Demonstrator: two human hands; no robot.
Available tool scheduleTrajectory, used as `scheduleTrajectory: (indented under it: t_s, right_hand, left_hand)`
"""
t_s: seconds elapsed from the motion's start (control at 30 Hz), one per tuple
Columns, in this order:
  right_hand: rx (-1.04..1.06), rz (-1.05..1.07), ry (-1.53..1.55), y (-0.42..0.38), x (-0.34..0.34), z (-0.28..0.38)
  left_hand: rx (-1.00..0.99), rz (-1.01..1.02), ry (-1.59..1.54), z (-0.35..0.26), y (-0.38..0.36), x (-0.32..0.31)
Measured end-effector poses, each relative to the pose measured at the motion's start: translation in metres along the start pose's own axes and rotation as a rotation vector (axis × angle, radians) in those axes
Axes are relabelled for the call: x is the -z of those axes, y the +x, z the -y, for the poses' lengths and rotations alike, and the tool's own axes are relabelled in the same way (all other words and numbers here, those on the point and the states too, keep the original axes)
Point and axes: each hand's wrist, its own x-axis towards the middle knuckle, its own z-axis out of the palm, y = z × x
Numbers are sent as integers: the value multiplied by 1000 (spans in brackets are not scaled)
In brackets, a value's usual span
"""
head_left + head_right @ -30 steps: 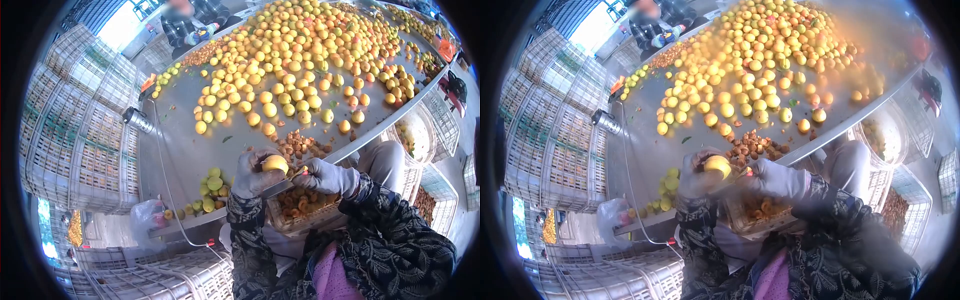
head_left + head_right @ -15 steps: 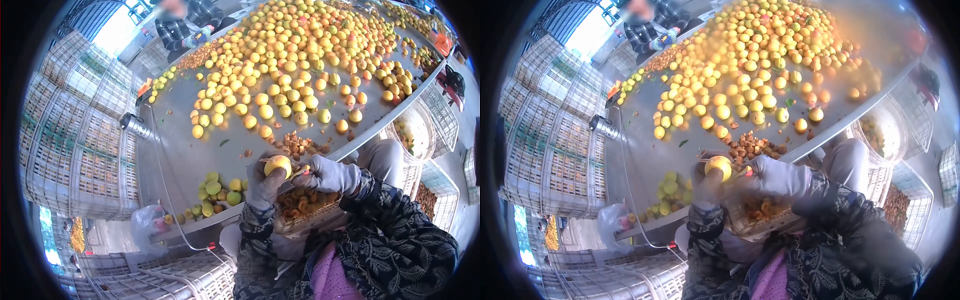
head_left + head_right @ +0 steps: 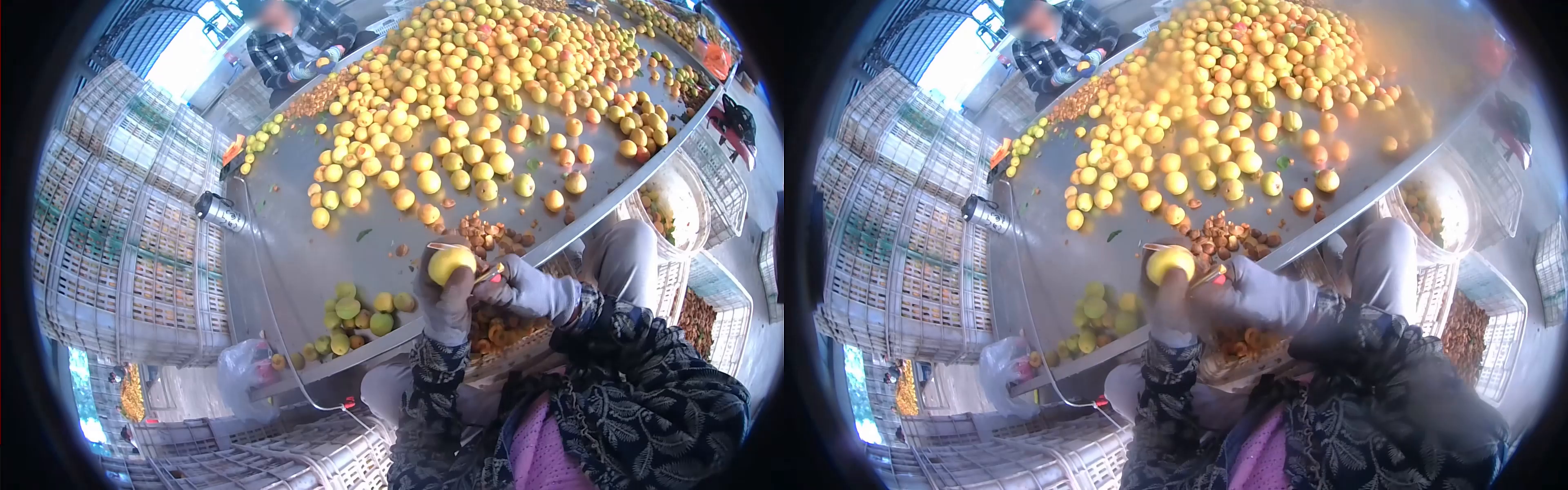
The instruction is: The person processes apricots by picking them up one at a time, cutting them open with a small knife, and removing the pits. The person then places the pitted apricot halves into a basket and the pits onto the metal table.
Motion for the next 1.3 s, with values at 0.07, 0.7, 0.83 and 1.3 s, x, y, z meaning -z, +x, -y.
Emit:
scheduleTrajectory:
  t_s: [0.07,0.7,0.83,1.3]
  right_hand:
    - [8,37,-67,2,9,-10]
    - [-184,197,-26,-4,22,7]
    - [-57,295,-383,6,38,-7]
    - [-13,-356,818,27,9,-23]
  left_hand:
    - [29,35,50,-5,1,5]
    - [137,287,46,-19,7,18]
    - [246,557,387,-22,17,34]
    - [27,-59,249,-7,13,28]
